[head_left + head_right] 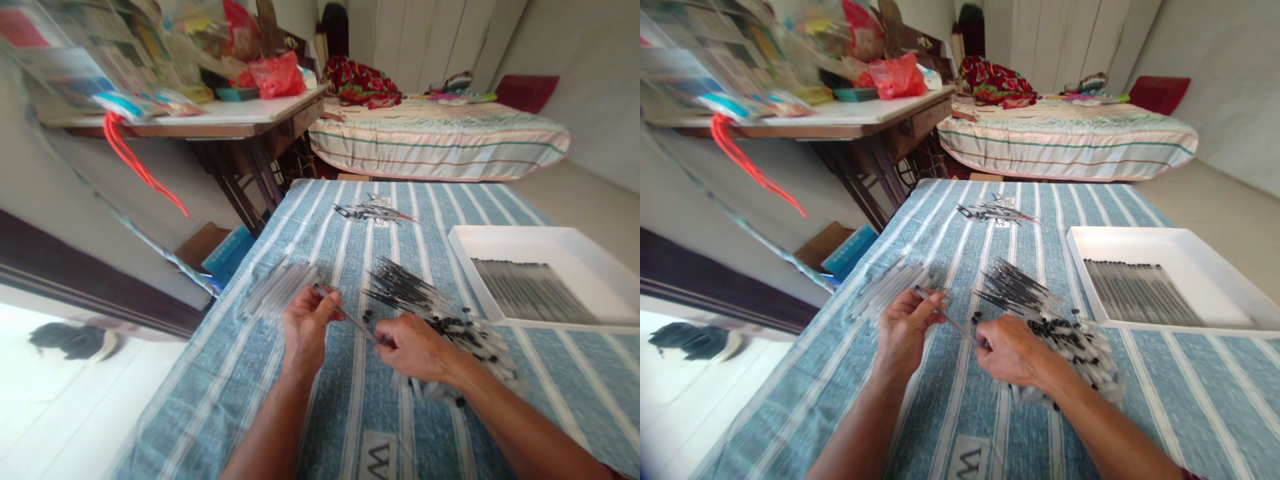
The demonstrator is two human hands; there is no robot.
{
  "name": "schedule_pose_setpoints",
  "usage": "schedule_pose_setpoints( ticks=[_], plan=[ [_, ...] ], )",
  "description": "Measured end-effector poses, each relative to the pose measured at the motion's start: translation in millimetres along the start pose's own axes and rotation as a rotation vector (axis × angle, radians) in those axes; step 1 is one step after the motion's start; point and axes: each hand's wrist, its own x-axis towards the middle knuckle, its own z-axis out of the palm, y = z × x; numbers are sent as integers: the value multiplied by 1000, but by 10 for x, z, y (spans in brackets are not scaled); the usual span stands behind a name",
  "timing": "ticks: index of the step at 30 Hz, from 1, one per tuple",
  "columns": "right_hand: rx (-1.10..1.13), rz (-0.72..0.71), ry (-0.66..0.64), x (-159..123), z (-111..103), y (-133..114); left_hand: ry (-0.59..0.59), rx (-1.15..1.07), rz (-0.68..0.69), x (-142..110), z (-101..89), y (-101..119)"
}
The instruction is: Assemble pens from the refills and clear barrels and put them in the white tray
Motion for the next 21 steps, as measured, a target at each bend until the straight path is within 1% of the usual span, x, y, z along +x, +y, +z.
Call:
schedule_pose_setpoints(
  ticks=[5,9,12,14,17,21],
  plan=[
    [65,-8,27,-4,-6,-20,-19,15,4,-17,21,-23],
    [137,-1,65,-6,7,-21,-26,15,-22,-10,2,-16],
    [202,-32,96,-11,15,-10,-14,11,-31,14,-37,4],
    [229,-71,119,-22,13,-11,-27,-1,-19,31,-64,17],
    [219,-130,175,-41,14,-27,-48,-24,-10,44,-87,34],
    [131,-187,267,-55,50,-45,-28,-25,-8,41,-85,51]
  ],
)
